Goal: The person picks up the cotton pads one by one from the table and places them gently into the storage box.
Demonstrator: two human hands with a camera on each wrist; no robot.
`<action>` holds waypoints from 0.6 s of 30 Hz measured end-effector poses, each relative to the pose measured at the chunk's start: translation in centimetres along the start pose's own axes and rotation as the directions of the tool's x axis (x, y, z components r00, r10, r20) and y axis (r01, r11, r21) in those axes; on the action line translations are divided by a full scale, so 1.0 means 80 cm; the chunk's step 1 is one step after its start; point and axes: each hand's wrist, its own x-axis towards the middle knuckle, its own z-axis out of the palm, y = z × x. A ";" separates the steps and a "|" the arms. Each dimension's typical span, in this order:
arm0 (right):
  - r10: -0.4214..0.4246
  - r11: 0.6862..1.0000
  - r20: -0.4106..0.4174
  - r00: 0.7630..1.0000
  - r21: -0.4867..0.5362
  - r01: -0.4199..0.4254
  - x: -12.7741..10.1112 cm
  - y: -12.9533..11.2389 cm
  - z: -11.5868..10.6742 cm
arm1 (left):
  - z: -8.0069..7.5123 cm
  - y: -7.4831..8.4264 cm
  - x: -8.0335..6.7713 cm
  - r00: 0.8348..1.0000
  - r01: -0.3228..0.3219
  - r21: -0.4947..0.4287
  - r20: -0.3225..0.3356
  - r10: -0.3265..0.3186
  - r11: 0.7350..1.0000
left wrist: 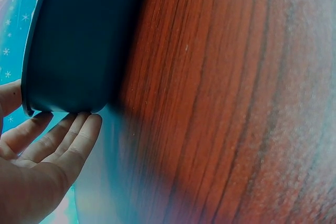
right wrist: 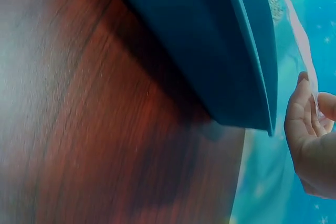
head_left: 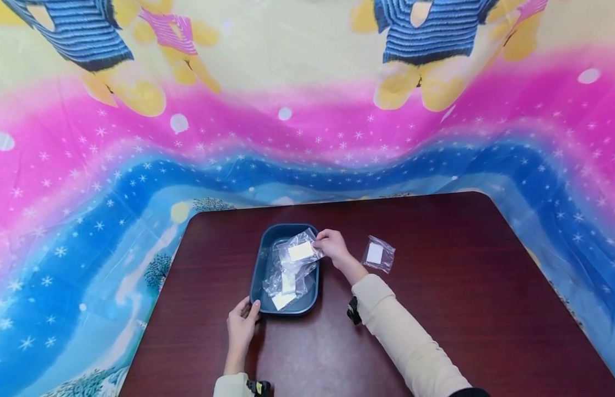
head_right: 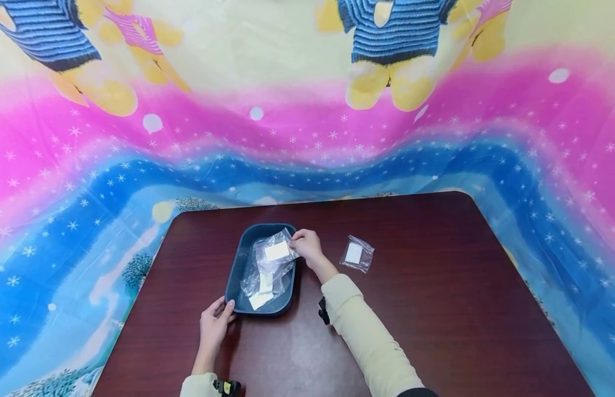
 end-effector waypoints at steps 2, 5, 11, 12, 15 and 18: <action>0.010 1.000 0.005 1.000 -0.006 -0.010 0.001 -0.001 0.007 | 0.000 0.001 0.000 1.000 -0.005 0.000 -0.006 0.005 1.000; 0.021 1.000 0.012 1.000 -0.016 -0.021 0.001 -0.001 0.015 | 0.000 0.002 -0.001 1.000 -0.006 0.003 -0.006 0.006 1.000; 0.038 0.998 0.018 0.999 -0.056 -0.037 0.003 0.000 0.025 | 0.001 0.005 -0.004 1.000 -0.008 0.000 0.004 0.008 1.000; 0.039 0.997 0.022 0.999 -0.064 -0.038 0.004 0.000 0.026 | 0.001 0.006 -0.004 1.000 -0.009 -0.001 0.004 0.009 1.000; 0.042 0.997 0.041 0.998 -0.061 -0.040 0.005 0.002 0.029 | 0.002 0.007 -0.005 1.000 -0.006 -0.003 0.004 0.006 1.000; 0.043 0.997 0.065 0.997 -0.060 -0.039 0.005 0.004 0.030 | 0.001 0.007 -0.005 1.000 -0.002 -0.005 0.004 0.002 1.000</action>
